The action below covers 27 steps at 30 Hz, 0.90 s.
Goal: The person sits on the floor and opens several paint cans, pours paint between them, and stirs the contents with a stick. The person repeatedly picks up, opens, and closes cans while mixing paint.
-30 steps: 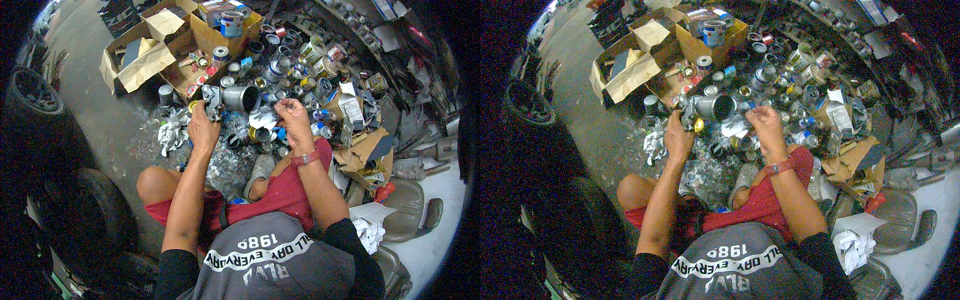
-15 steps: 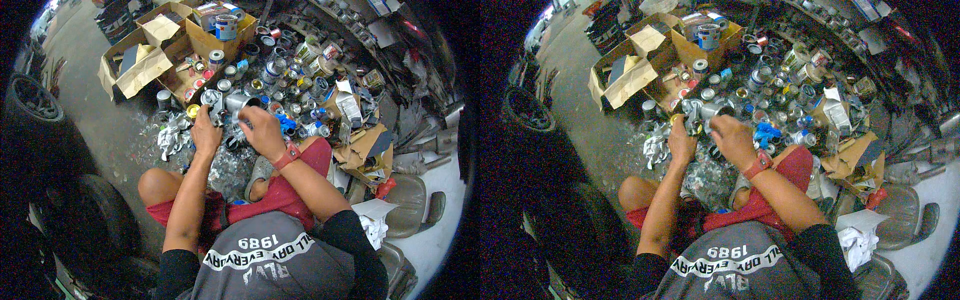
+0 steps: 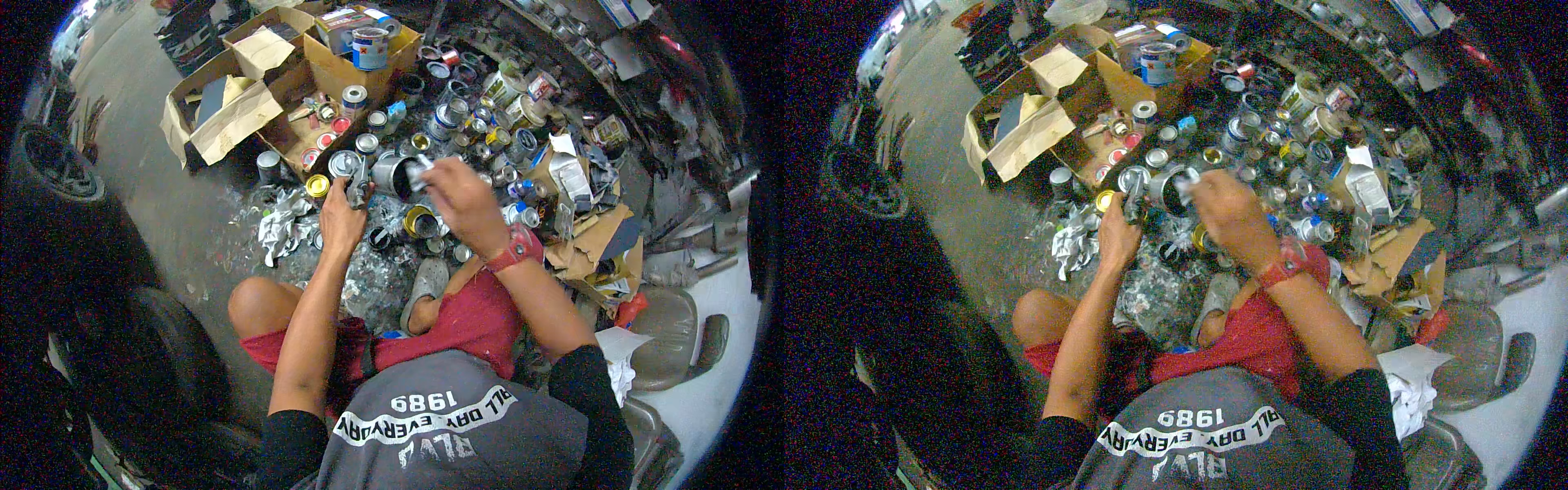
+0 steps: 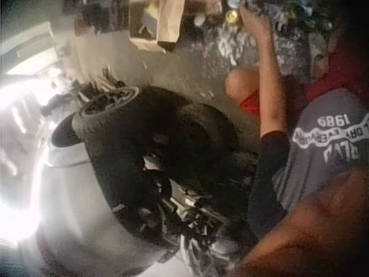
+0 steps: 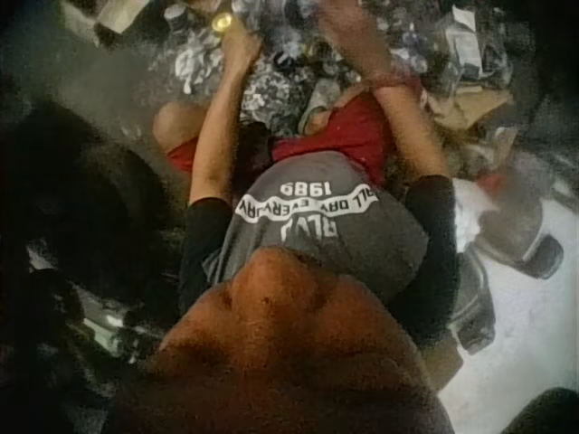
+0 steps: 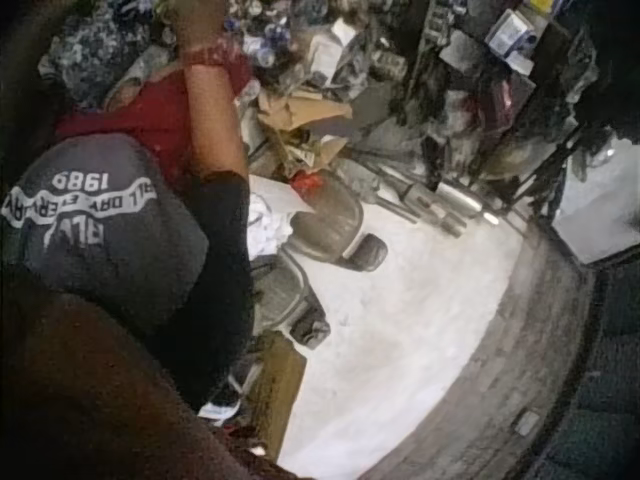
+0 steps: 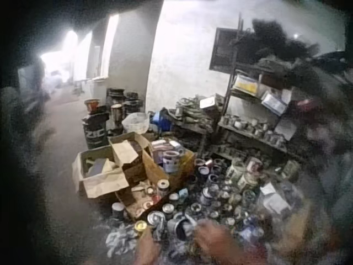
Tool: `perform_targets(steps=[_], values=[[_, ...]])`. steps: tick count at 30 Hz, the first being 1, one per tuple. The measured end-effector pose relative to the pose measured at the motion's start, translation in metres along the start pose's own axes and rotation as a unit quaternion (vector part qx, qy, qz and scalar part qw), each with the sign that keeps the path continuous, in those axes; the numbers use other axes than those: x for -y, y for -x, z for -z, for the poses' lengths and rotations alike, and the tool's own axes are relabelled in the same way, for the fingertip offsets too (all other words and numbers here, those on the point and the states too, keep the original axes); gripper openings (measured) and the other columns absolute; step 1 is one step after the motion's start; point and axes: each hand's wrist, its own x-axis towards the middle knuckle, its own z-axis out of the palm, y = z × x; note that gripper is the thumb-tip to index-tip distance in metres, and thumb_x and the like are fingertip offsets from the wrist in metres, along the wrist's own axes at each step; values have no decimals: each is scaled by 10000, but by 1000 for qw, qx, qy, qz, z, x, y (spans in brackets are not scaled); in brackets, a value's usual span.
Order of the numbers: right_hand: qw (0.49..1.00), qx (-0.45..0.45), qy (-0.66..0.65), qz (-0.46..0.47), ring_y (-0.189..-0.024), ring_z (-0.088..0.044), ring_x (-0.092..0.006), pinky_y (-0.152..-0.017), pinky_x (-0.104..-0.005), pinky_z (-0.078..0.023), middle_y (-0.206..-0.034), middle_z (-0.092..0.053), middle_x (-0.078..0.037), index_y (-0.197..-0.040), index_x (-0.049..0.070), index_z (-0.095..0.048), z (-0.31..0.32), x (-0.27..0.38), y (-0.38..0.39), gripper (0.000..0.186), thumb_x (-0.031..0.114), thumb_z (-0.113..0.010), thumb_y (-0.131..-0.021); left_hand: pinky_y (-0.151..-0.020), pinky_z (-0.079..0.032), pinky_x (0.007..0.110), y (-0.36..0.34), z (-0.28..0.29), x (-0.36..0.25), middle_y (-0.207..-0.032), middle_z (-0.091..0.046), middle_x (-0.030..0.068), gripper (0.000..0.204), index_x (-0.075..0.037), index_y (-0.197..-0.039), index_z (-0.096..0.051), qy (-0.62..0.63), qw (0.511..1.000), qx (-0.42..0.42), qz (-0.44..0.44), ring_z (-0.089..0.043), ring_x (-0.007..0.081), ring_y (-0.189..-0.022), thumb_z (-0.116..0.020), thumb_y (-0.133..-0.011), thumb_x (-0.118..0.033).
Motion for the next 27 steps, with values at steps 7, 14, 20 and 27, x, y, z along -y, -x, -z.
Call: perform_targets(steps=[7, 14, 20, 27], values=[[927, 308, 190, 102, -886, -744, -332, -716, -416, -607, -942, -739, -136, -874, 63, -781, -40, -36, 19, 125, 144, -693, -837, -882, -528, 548, 5, -3, -6, -1204, -699, 211, 495, -76, -1294, -598, -30, 996, 24, -78, -679, 461, -1093, -778, -922, -349], [832, 344, -321, -294, -821, -723, -250, -672, -377, -598, -1179, -718, -210, -1247, -50, -602, -59, -27, -13, 564, 312, -825, -877, -884, -528, 543, 7, -11, 4, -1189, -695, 226, 465, -62, -1299, -573, -3, 998, -21, -54, -674, 469, -1096, -776, -911, -220], [972, 228, -18, 49, -1033, -693, -269, -863, -392, -574, -1351, -630, -229, -1326, -66, -569, -40, -9, 13, 634, 325, -828, -900, -902, -517, 550, 3, -4, 10, -1194, -681, 262, 459, -39, -1308, -559, -5, 996, -48, -80, -660, 492, -1096, -748, -905, -150], [752, 219, -510, -356, -1112, -677, -198, -777, -371, -612, -1260, -695, -119, -1315, 9, -620, -45, 2, -15, 469, 245, -778, -942, -876, -522, 549, 6, -6, -3, -1154, -696, 248, 497, -44, -1287, -580, -9, 998, -18, -53, -671, 483, -1063, -783, -942, -339]])
